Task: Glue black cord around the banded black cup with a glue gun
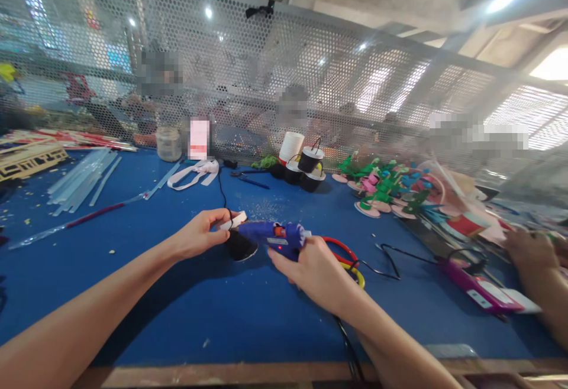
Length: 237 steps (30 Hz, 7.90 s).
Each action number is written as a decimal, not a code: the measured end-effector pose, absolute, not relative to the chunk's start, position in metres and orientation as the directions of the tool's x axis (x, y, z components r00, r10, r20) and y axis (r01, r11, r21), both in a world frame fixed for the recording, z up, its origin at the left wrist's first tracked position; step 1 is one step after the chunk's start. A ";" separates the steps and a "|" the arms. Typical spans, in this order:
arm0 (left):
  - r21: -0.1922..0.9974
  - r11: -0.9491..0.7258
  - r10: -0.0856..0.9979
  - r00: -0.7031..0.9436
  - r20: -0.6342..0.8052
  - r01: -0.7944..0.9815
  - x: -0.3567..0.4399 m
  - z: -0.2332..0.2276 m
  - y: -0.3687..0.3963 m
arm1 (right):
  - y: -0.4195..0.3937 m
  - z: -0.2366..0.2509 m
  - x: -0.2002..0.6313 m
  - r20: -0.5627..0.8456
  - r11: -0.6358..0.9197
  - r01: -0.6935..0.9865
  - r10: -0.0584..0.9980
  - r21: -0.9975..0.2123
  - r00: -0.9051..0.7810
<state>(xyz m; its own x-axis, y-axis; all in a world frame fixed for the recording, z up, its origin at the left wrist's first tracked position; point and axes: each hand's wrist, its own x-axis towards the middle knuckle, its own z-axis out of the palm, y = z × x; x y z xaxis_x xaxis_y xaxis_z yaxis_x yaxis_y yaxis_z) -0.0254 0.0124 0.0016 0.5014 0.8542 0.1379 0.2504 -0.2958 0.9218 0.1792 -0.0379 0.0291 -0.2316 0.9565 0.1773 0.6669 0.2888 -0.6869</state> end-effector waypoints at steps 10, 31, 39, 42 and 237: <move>0.916 -0.314 0.843 0.517 0.148 0.251 -0.025 0.004 0.012 | -0.038 0.033 0.181 0.183 0.288 0.697 0.957 -0.657 -0.223; 0.928 -0.324 0.817 0.548 0.176 0.184 -0.026 0.001 0.015 | -0.027 0.036 0.191 0.055 0.168 0.660 0.981 -0.733 -0.189; 0.940 -0.290 0.817 0.557 0.147 0.178 -0.025 0.006 0.013 | -0.021 0.034 0.193 -0.025 0.099 0.632 0.983 -0.769 -0.185; 0.938 -0.282 0.825 0.550 0.130 0.201 -0.025 0.006 0.012 | -0.024 0.035 0.192 -0.024 0.107 0.609 0.979 -0.786 -0.204; 0.787 -0.485 0.798 0.561 0.219 0.381 -0.016 0.008 0.006 | 0.023 -0.008 0.155 0.058 0.069 0.047 0.976 -0.996 -0.210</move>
